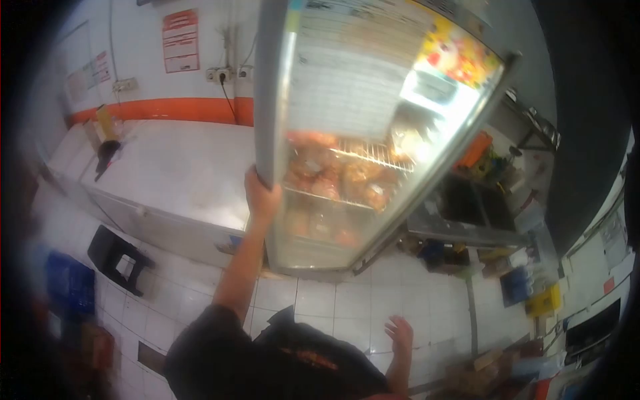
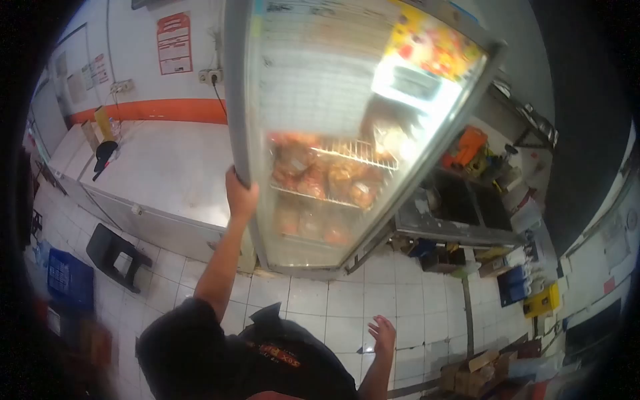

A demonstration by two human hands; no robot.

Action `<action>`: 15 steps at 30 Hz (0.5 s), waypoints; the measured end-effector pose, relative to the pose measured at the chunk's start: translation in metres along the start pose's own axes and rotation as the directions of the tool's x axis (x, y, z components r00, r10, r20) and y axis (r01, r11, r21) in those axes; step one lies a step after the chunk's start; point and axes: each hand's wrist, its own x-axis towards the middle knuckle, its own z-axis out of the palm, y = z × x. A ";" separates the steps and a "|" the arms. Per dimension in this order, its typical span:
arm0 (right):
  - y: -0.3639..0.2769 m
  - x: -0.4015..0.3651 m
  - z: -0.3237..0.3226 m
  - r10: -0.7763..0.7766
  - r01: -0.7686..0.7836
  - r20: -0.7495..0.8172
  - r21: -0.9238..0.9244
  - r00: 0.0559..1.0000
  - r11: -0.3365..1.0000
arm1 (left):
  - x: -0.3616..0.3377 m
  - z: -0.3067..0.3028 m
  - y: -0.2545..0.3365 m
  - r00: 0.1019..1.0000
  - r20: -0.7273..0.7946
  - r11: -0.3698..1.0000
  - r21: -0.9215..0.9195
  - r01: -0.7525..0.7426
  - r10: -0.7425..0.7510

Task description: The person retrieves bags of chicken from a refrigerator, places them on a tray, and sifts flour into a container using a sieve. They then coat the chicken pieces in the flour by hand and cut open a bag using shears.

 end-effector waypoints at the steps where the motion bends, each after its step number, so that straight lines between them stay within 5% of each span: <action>1: -0.004 0.005 0.024 0.009 -0.009 0.033 0.003 0.999 1.000 | -0.015 -0.020 0.007 0.997 0.070 0.997 -0.065 0.031 -0.027; 6: -0.027 0.000 0.116 0.049 -0.023 0.269 -0.096 0.962 0.995 | -0.091 -0.122 0.016 0.903 0.419 0.940 -0.337 0.058 0.094; 8: -0.035 -0.001 0.136 0.110 -0.064 0.387 -0.129 0.916 0.990 | -0.105 -0.145 0.032 0.893 0.405 0.884 -0.468 0.019 0.196; 9: -0.038 -0.005 0.145 0.114 -0.062 0.389 -0.143 0.914 0.988 | -0.114 -0.148 0.028 0.826 0.527 0.792 -0.584 0.180 0.201; 11: -0.041 -0.015 0.160 0.058 -0.013 0.287 -0.157 0.956 0.988 | -0.125 -0.144 0.026 0.751 0.656 0.779 -0.510 0.365 0.078; 12: 0.038 0.060 0.111 -0.065 0.016 0.382 0.130 0.922 0.991 | -0.123 -0.137 0.032 0.770 0.638 0.817 -0.446 0.364 0.006; 13: 0.041 0.055 0.098 -0.259 -0.053 0.593 0.457 0.763 0.888 | -0.117 -0.128 0.036 0.763 0.646 0.818 -0.443 0.367 0.008; 14: 0.044 0.070 0.075 -0.160 0.287 0.609 -0.117 0.777 0.951 | -0.109 -0.115 0.037 0.780 0.625 0.836 -0.408 0.366 -0.036; 15: 0.056 0.088 0.047 -0.073 0.491 0.563 -0.641 0.823 0.590 | -0.100 -0.101 0.038 0.793 0.604 0.853 -0.373 0.365 -0.076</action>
